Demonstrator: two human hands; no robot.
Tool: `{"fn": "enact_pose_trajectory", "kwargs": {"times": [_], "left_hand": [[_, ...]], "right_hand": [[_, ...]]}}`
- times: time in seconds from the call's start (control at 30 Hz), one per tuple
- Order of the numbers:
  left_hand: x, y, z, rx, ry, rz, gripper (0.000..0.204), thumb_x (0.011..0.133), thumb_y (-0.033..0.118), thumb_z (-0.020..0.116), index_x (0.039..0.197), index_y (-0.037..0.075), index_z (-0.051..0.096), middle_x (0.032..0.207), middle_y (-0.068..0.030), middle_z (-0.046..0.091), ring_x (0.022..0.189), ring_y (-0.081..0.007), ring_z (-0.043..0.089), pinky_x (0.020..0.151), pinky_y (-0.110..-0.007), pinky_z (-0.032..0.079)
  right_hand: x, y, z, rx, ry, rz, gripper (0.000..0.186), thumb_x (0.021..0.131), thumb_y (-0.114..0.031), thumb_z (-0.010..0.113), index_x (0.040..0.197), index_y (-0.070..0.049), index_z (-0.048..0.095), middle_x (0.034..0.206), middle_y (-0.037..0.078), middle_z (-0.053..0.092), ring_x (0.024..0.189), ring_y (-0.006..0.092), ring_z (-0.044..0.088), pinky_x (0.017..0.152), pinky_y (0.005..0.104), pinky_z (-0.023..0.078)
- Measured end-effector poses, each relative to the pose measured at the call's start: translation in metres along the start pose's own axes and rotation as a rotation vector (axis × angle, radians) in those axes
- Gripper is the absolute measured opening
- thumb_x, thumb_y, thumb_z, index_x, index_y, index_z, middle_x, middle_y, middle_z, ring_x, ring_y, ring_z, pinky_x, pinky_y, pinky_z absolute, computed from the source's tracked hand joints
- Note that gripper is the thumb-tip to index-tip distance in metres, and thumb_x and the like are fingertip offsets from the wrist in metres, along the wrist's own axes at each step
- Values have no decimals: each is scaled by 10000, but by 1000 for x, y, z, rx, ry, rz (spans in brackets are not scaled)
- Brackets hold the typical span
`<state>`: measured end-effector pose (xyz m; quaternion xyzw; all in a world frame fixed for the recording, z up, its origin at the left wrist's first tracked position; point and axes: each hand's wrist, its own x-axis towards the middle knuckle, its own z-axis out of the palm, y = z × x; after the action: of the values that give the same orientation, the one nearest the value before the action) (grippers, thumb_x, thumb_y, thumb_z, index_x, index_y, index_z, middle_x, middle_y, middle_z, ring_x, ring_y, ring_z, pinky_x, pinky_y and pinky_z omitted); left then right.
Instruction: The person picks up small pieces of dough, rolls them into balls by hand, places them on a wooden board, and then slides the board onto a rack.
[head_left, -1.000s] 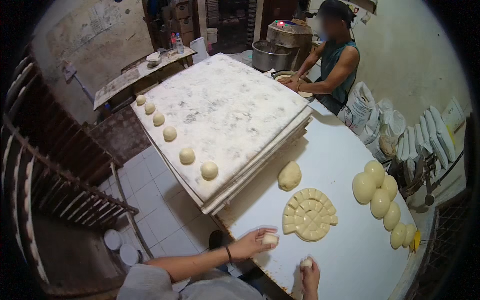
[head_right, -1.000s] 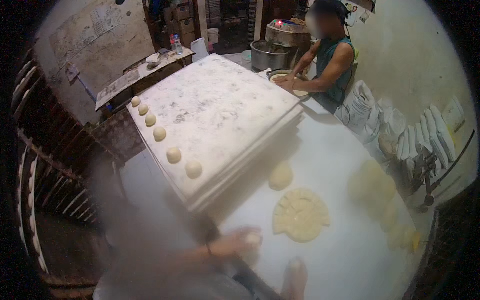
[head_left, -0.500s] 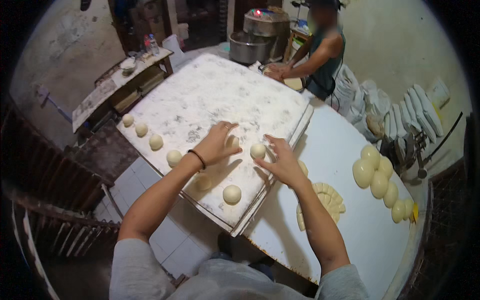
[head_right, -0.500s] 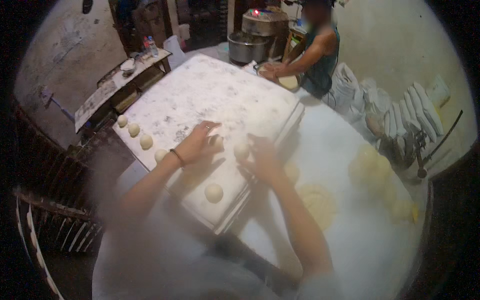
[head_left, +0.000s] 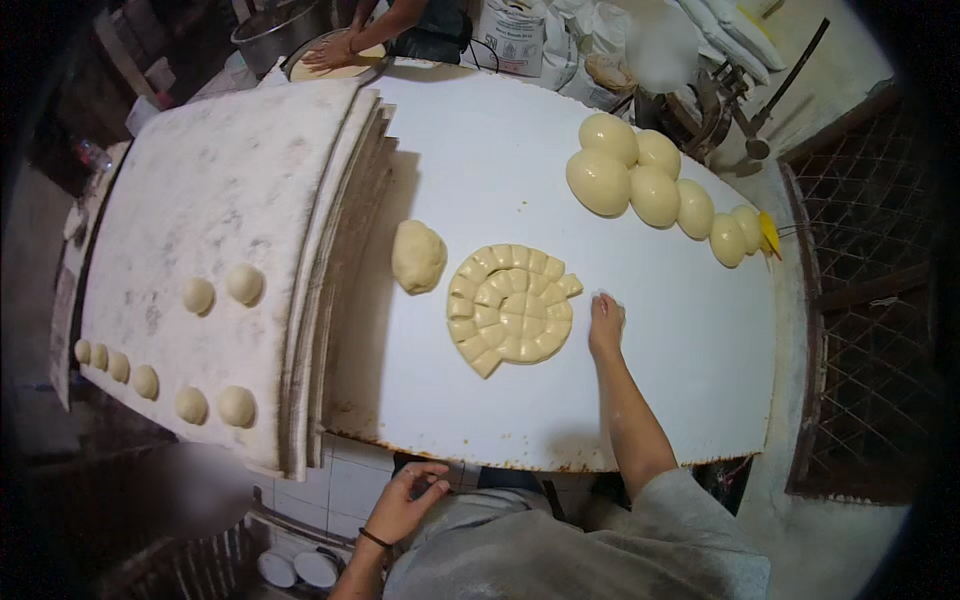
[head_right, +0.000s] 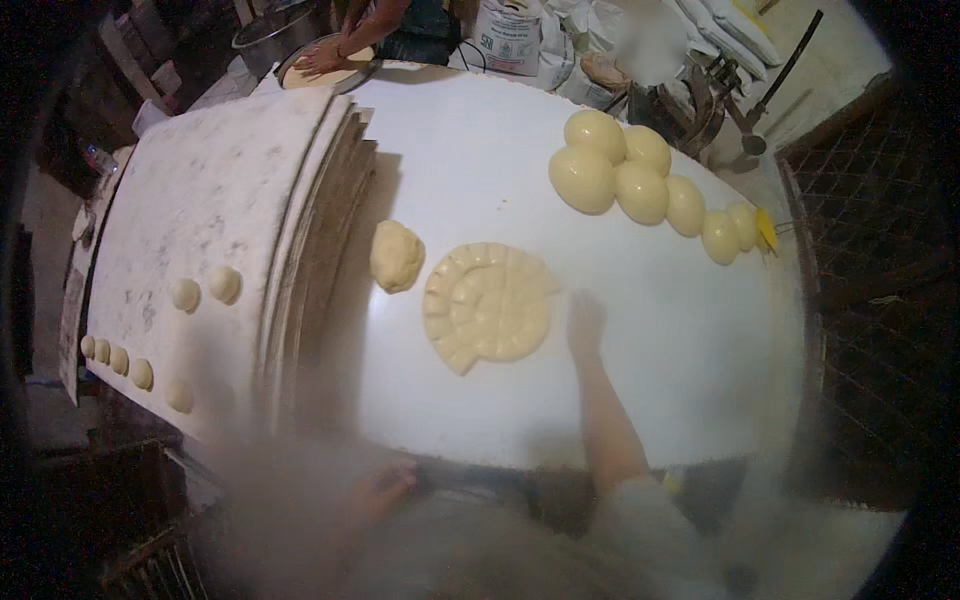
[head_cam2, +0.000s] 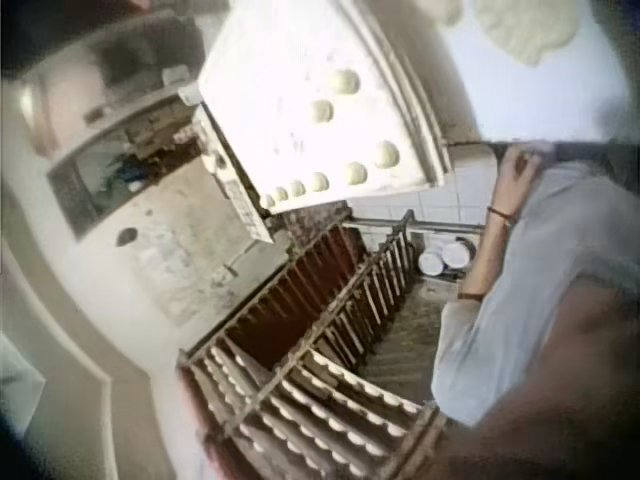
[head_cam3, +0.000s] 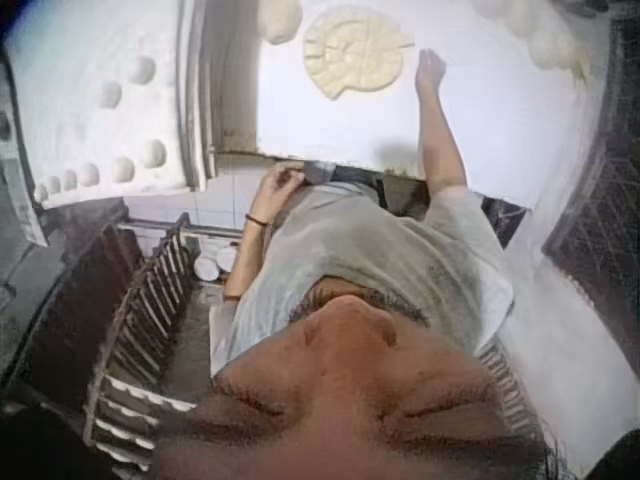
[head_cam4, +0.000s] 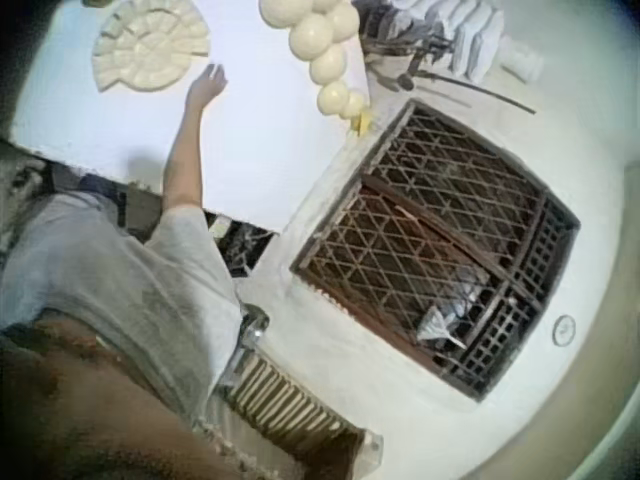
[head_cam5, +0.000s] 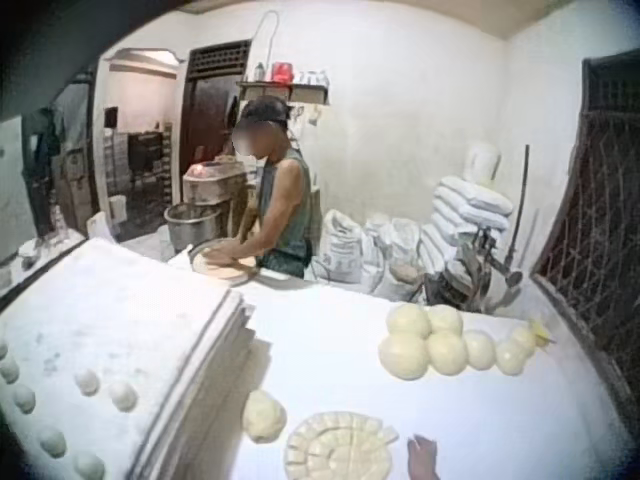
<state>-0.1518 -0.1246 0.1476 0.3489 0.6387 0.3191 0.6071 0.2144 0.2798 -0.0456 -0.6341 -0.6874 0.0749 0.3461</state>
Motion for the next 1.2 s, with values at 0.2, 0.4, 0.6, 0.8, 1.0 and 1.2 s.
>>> {"fn": "enact_pose_trajectory", "kwargs": {"times": [0.2, 0.4, 0.6, 0.8, 1.0, 1.2], "left_hand": [[44, 40, 97, 8, -19, -59, 421, 1048, 270, 731, 1366, 4, 659, 1167, -110, 723, 1038, -175, 708, 940, -316, 564], [131, 30, 200, -277, -200, -25, 474, 1082, 282, 675, 1462, 16, 577, 1338, -119, 685, 1145, -188, 679, 999, -326, 546], [217, 3, 275, -933, 26, 20, 564, 1090, 304, 664, 1528, 35, 432, 1418, -147, 625, 1216, -210, 642, 1001, -355, 568], [194, 30, 245, -438, -241, -8, 264, 1089, 223, 652, 1265, 29, 679, 1123, -25, 720, 965, -107, 655, 828, -248, 533], [194, 11, 210, 621, 182, 741, 242, 956, 294, 753, 1064, 76, 750, 914, -33, 677, 877, -222, 633, 881, -361, 506], [166, -42, 155, 908, 100, 823, 246, 960, 323, 741, 1038, 90, 726, 1191, -106, 655, 1207, -325, 584, 1034, -454, 460]], "right_hand": [[63, -121, 24, 16, -442, -133, 350, 1112, -391, 524, 1136, -84, 689, 1182, 169, 682, 1086, 408, 655, 947, 497, 527], [-9, 16, -63, 305, -182, 221, 392, 1127, -381, 539, 1016, -8, 590, 801, 176, 678, 719, 341, 662, 700, 468, 517], [-173, -32, -133, 510, -628, 302, 177, 1148, -187, 525, 1045, -46, 556, 845, 37, 619, 623, 93, 567, 526, 261, 462], [-160, -48, -190, 496, -714, 399, 261, 1145, -202, 544, 1256, -12, 685, 1187, 95, 705, 1065, 171, 668, 963, 314, 522], [-82, -29, -152, 57, -333, -173, 384, 985, -260, 759, 1319, -92, 674, 1240, 128, 657, 1176, 316, 592, 1026, 467, 456], [-225, 14, -217, -114, -374, 83, 470, 858, -259, 860, 1137, 36, 622, 1139, 227, 608, 1066, 344, 569, 1013, 517, 427]]}}
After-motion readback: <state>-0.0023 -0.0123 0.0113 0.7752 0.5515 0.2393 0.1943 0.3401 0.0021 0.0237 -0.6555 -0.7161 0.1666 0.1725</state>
